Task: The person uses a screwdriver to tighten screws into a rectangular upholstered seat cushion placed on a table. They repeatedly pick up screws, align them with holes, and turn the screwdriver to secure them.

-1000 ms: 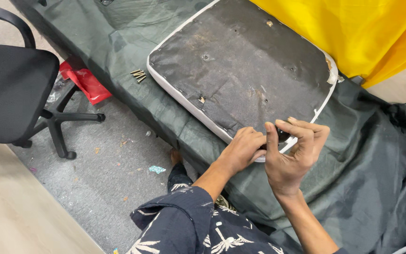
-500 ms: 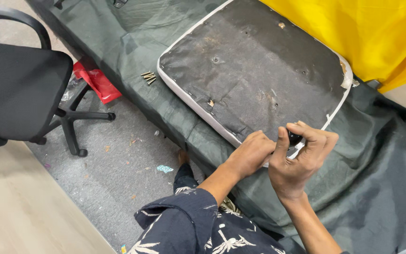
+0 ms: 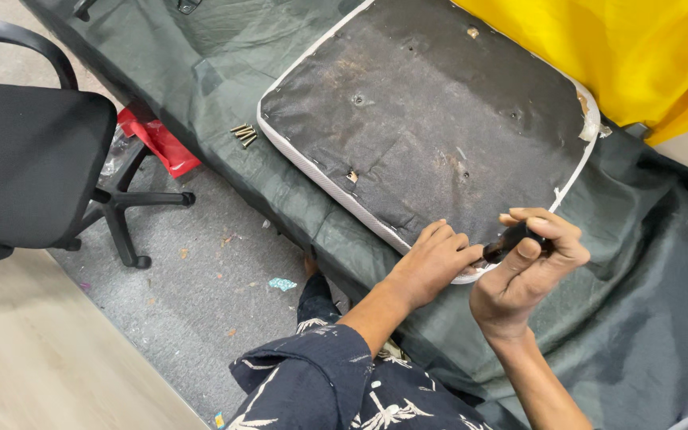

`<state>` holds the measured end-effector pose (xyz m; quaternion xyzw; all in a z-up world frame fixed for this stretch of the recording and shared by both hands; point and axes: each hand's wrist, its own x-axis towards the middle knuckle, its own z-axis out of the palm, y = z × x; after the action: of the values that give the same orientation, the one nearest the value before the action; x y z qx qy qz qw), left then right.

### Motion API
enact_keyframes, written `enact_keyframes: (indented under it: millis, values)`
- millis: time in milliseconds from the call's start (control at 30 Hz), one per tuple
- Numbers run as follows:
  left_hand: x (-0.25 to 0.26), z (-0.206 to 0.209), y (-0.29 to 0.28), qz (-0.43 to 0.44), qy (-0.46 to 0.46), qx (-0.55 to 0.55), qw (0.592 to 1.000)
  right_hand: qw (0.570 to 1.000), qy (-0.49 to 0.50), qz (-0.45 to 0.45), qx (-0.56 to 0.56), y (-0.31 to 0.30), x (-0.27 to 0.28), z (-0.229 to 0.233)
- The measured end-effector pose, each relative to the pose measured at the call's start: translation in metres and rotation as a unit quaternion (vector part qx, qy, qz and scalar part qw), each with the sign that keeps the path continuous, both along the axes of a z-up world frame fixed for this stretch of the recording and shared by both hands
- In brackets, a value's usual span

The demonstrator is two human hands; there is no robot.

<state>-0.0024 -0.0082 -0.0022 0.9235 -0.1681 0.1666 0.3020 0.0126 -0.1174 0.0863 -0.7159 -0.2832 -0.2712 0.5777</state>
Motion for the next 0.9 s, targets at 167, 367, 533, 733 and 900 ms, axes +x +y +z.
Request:
enact_keyframes:
  millis: [167,367,533,733,900]
  values:
    - [-0.002,0.006,0.001,-0.007,0.005,-0.017,1.0,0.999,-0.035,-0.011,-0.024,-0.005,-0.002,0.007]
    - [-0.002,0.011,0.001,-0.007,0.015,-0.042,0.999,0.999,0.009,-0.041,-0.027,-0.009,-0.004,0.01]
    - [-0.003,0.014,0.003,-0.014,0.033,-0.057,0.998,0.995,0.038,-0.083,-0.041,-0.011,-0.007,0.002]
    - [-0.005,0.012,0.003,-0.019,0.029,-0.09,0.995,0.998,0.004,-0.061,-0.013,-0.009,-0.007,-0.006]
    - [-0.005,0.009,0.004,-0.019,0.02,-0.068,0.997,0.998,-0.005,-0.061,-0.024,-0.004,-0.011,-0.01]
